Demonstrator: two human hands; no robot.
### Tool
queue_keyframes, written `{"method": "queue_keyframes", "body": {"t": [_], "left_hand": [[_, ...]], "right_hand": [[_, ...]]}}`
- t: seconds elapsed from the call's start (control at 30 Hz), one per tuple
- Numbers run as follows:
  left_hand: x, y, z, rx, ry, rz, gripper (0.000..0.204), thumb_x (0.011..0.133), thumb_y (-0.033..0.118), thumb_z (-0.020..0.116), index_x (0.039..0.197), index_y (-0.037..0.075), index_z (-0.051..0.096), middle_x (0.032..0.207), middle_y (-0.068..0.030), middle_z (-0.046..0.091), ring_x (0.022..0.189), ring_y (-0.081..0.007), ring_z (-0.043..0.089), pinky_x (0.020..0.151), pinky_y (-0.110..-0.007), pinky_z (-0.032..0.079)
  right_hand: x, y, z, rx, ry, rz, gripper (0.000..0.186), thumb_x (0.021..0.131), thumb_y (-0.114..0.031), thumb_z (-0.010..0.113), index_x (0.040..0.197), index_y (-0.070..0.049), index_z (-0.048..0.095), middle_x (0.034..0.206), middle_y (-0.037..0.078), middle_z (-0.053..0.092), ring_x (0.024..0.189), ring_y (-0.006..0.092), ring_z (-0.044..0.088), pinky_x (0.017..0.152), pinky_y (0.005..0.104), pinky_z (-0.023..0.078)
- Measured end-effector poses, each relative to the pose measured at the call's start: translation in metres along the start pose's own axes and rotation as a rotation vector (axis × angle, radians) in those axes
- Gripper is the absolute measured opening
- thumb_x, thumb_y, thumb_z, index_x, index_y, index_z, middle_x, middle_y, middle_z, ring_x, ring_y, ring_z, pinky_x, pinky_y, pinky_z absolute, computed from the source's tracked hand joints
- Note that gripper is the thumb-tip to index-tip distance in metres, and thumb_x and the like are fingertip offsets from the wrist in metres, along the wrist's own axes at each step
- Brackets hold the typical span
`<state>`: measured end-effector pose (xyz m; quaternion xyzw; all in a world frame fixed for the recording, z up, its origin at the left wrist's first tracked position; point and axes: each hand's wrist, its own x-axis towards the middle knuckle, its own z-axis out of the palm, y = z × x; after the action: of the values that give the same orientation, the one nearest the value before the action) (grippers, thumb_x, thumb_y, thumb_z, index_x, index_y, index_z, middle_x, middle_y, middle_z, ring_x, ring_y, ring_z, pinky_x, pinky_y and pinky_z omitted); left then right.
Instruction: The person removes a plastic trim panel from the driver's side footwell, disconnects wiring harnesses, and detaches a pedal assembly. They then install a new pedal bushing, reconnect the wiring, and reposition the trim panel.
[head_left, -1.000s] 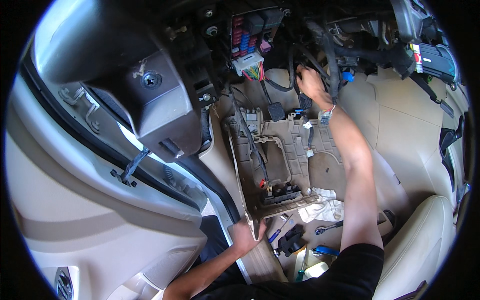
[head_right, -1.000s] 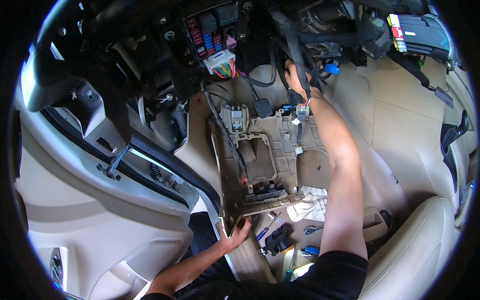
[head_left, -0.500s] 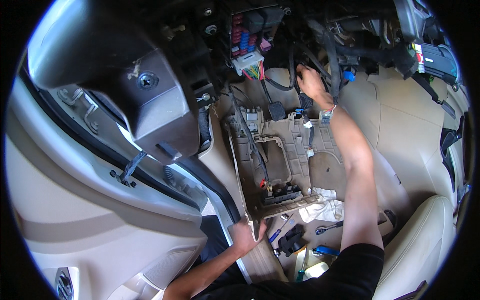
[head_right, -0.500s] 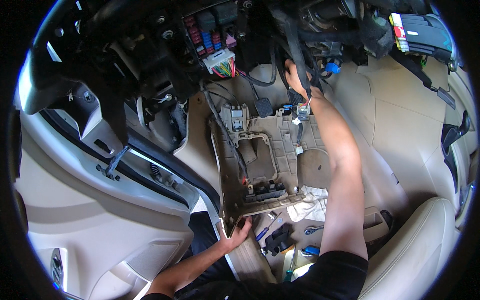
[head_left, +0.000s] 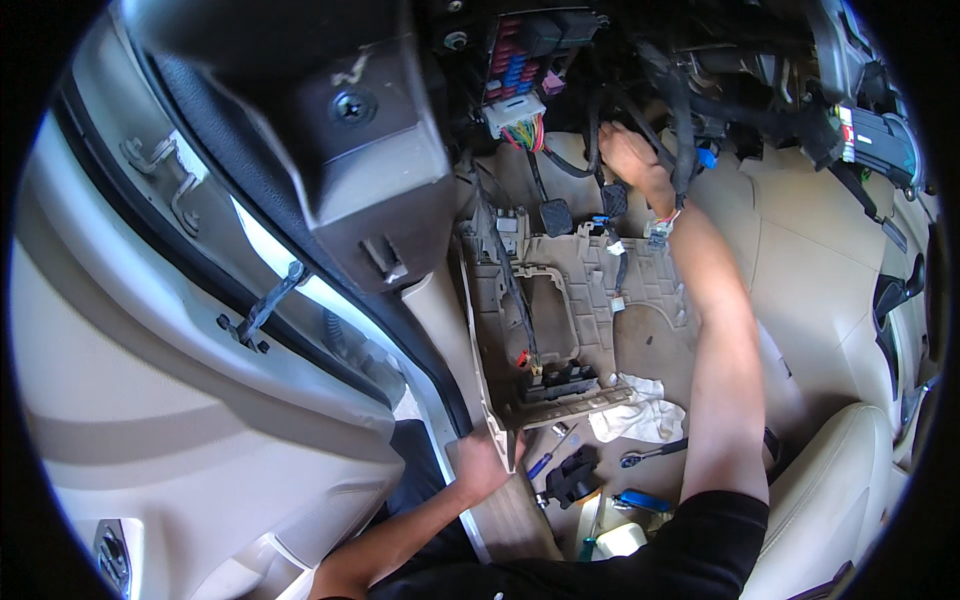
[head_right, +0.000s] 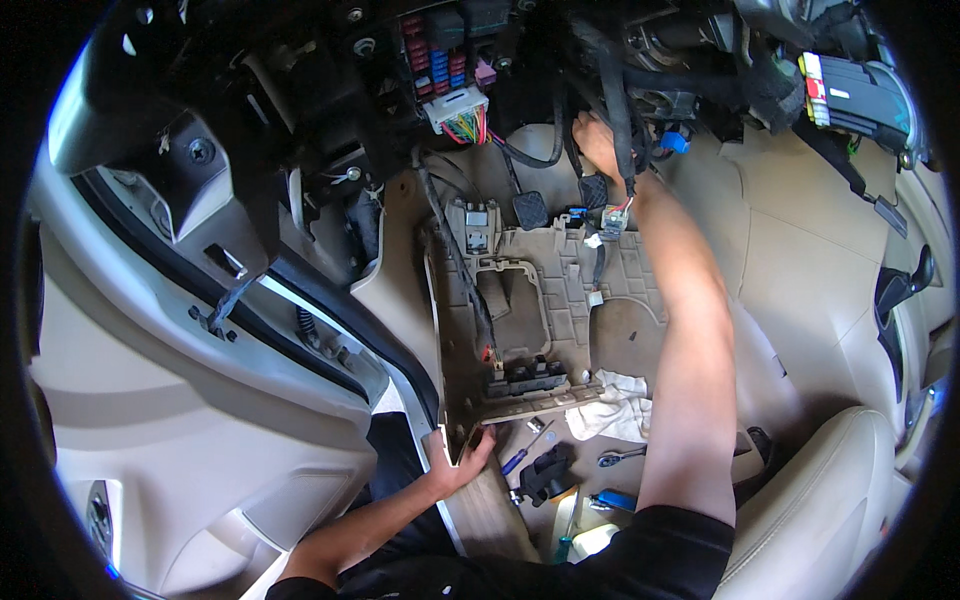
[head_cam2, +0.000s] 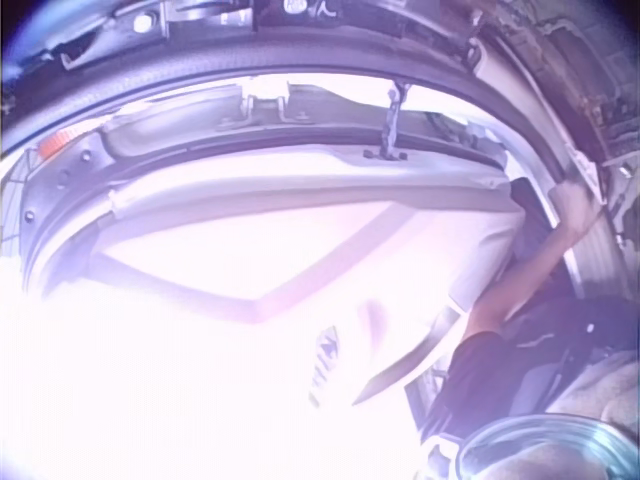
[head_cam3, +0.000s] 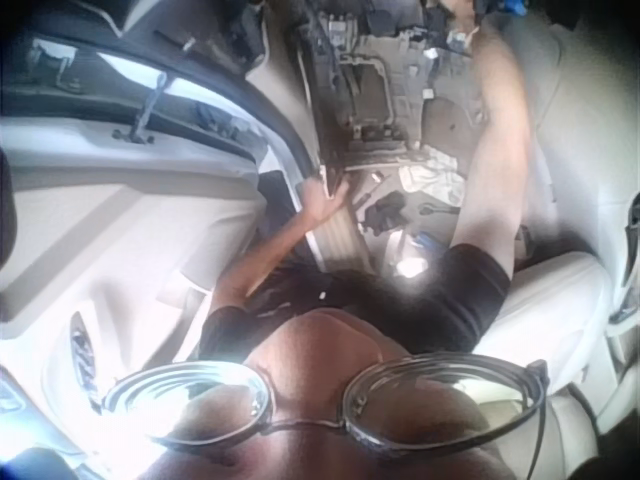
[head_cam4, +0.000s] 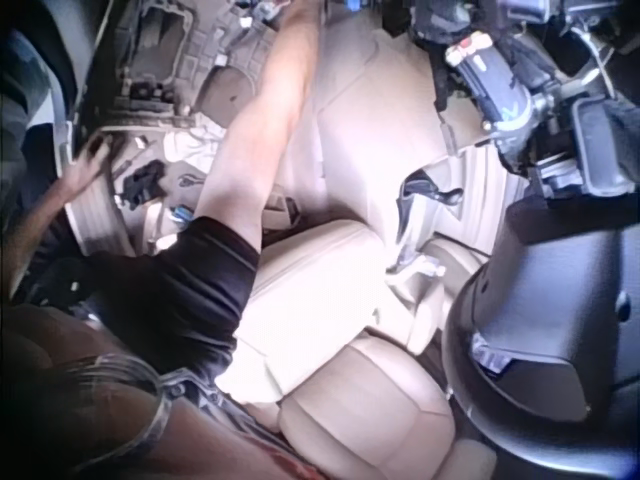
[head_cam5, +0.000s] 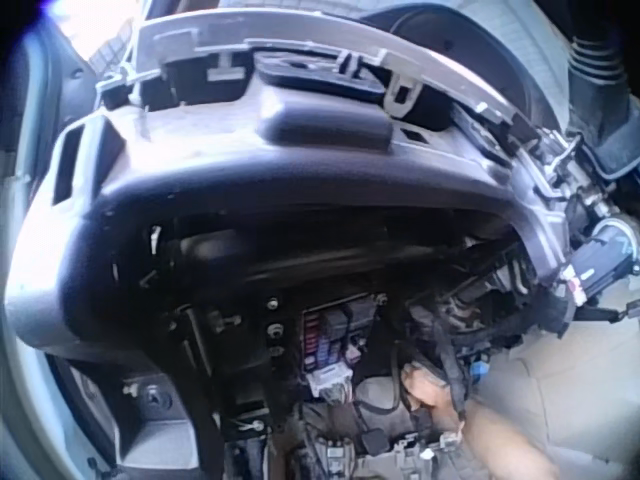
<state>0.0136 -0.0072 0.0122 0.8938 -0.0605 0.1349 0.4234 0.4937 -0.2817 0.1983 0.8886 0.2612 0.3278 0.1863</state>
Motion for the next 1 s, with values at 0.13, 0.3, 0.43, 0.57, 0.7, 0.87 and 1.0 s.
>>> {"method": "queue_keyframes", "body": {"t": [0.13,0.3,0.43,0.57,0.7,0.87,1.0], "left_hand": [[0.001,0.003,-0.005,-0.077,-0.025,-0.004,0.019,0.094,0.022,0.077,0.091,0.003,0.076,0.073,-0.0115,0.074,0.064,-0.0221,0.073,0.06,-0.035,0.055],[0.001,0.004,-0.01,-0.033,-0.067,-0.066,0.02,0.092,0.024,0.077,0.088,0.004,0.076,0.071,-0.011,0.072,0.063,-0.0226,0.073,0.059,-0.038,0.056],[0.002,0.003,-0.007,-0.031,-0.034,-0.079,0.021,0.092,0.024,0.074,0.084,0.005,0.074,0.069,-0.0146,0.071,0.062,-0.0285,0.073,0.057,-0.04,0.056],[0.002,0.003,-0.004,0.03,0.03,-0.033,0.022,0.089,0.027,0.074,0.088,0.006,0.076,0.075,-0.0191,0.072,0.068,-0.038,0.073,0.06,-0.045,0.058],[0.005,0.002,-0.003,0.02,0.026,0.01,0.022,0.09,0.026,0.073,0.09,0.004,0.075,0.075,-0.0194,0.072,0.068,-0.0405,0.072,0.062,-0.047,0.058],[0.006,0.002,-0.005,-0.001,0.056,0.031,0.018,0.091,0.022,0.074,0.088,0.004,0.075,0.072,-0.02,0.07,0.066,-0.0401,0.071,0.059,-0.046,0.056],[0.006,0.006,-0.007,-0.016,0.051,0.008,0.017,0.09,0.021,0.074,0.089,0.004,0.075,0.075,-0.0208,0.071,0.066,-0.0398,0.071,0.058,-0.046,0.056]], "right_hand": [[0.001,-0.014,-0.012,0.292,-0.126,0.257,0.024,0.091,-0.012,0.059,0.101,0.002,0.075,0.104,0.028,0.075,0.1,0.0434,0.075,0.088,0.0509,0.061],[0.007,-0.013,-0.024,0.356,-0.181,0.381,0.028,0.09,-0.016,0.059,0.104,0.001,0.078,0.106,0.031,0.074,0.104,0.0479,0.073,0.093,0.0549,0.059],[0.014,-0.003,0.002,0.429,-0.184,0.514,0.03,0.091,-0.023,0.061,0.104,-0.002,0.079,0.115,0.031,0.072,0.115,0.0474,0.069,0.098,0.055,0.056],[0.018,0.012,0.064,0.488,-0.141,0.662,0.043,0.091,-0.043,0.07,0.101,-0.002,0.078,0.108,0.03,0.075,0.105,0.0413,0.075,0.089,0.05,0.06],[0.028,0.02,0.12,1.272,-0.21,1.074,0.032,0.099,-0.032,0.067,0.091,-0.002,0.074,0.068,0.008,0.061,0.047,0.0159,0.049,0.043,0.0311,0.04],[0.027,0.039,0.091,1.342,-0.546,0.988,0.024,0.101,-0.02,0.062,0.093,0.0,0.072,0.065,0.007,0.058,0.041,0.0113,0.04,0.039,0.0277,0.032],[0.008,0.034,0.05,0.331,-0.19,0.385,0.043,0.092,-0.036,0.069,0.117,-0.001,0.076,0.114,0.028,0.075,0.1,0.041,0.076,0.087,0.0489,0.061]]}}
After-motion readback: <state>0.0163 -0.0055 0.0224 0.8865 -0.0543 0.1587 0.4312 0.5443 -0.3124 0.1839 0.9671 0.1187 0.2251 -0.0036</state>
